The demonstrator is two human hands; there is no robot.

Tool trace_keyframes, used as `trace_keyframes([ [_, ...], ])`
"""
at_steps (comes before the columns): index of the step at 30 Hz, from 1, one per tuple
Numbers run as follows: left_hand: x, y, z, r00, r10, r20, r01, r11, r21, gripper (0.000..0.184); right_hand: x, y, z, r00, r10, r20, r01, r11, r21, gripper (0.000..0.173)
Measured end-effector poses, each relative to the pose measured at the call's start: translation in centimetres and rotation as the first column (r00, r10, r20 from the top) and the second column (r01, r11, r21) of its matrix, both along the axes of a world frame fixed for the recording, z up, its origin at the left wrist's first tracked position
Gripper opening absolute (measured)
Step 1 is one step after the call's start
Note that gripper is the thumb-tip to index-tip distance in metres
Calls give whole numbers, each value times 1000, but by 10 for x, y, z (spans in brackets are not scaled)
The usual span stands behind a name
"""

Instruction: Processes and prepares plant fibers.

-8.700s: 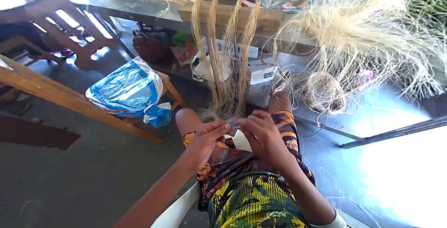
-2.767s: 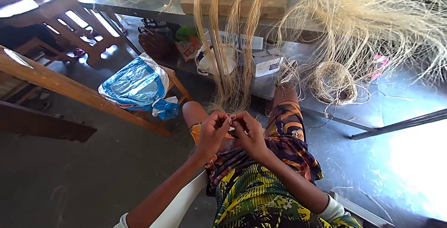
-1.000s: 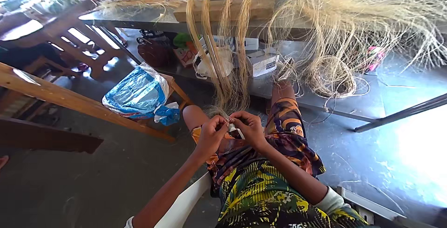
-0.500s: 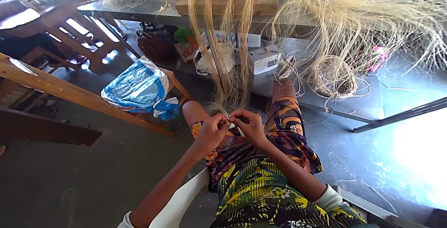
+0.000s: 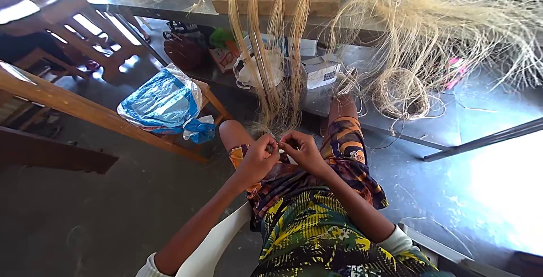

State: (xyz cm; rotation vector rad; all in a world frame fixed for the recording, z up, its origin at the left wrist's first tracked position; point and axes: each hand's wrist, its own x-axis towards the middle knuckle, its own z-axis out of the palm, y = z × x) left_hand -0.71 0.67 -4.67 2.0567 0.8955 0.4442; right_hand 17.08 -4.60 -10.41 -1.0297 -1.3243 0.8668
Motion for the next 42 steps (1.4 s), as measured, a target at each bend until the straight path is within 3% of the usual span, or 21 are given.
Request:
trace_keyframes([
  [4,3,-2,-7,971,53,233,-33,996,-88,7,-3,-1,2,998,-49,26,48,997,57,15],
  [8,6,-1,-14,911,77,406,-24,991,-134,9,-6,-3,5,966,-189,175,158,972,177,15],
  [15,4,0,-16,885,80,458,9,982,-187,12,-12,-7,12,935,-279,219,232,948,216,12],
  [24,5,-1,-15,885,50,463,75,966,-247,8,6,-3,17,976,-131,175,111,987,120,12],
  [35,4,-2,-9,887,54,459,84,958,-275,11,33,4,35,942,31,335,-34,999,3,12],
  [39,4,-1,-11,866,44,498,98,962,-255,13,42,9,42,890,111,441,-138,990,29,12],
  [42,3,-2,-11,878,47,476,73,970,-231,13,53,13,54,777,264,572,-295,955,-40,16],
])
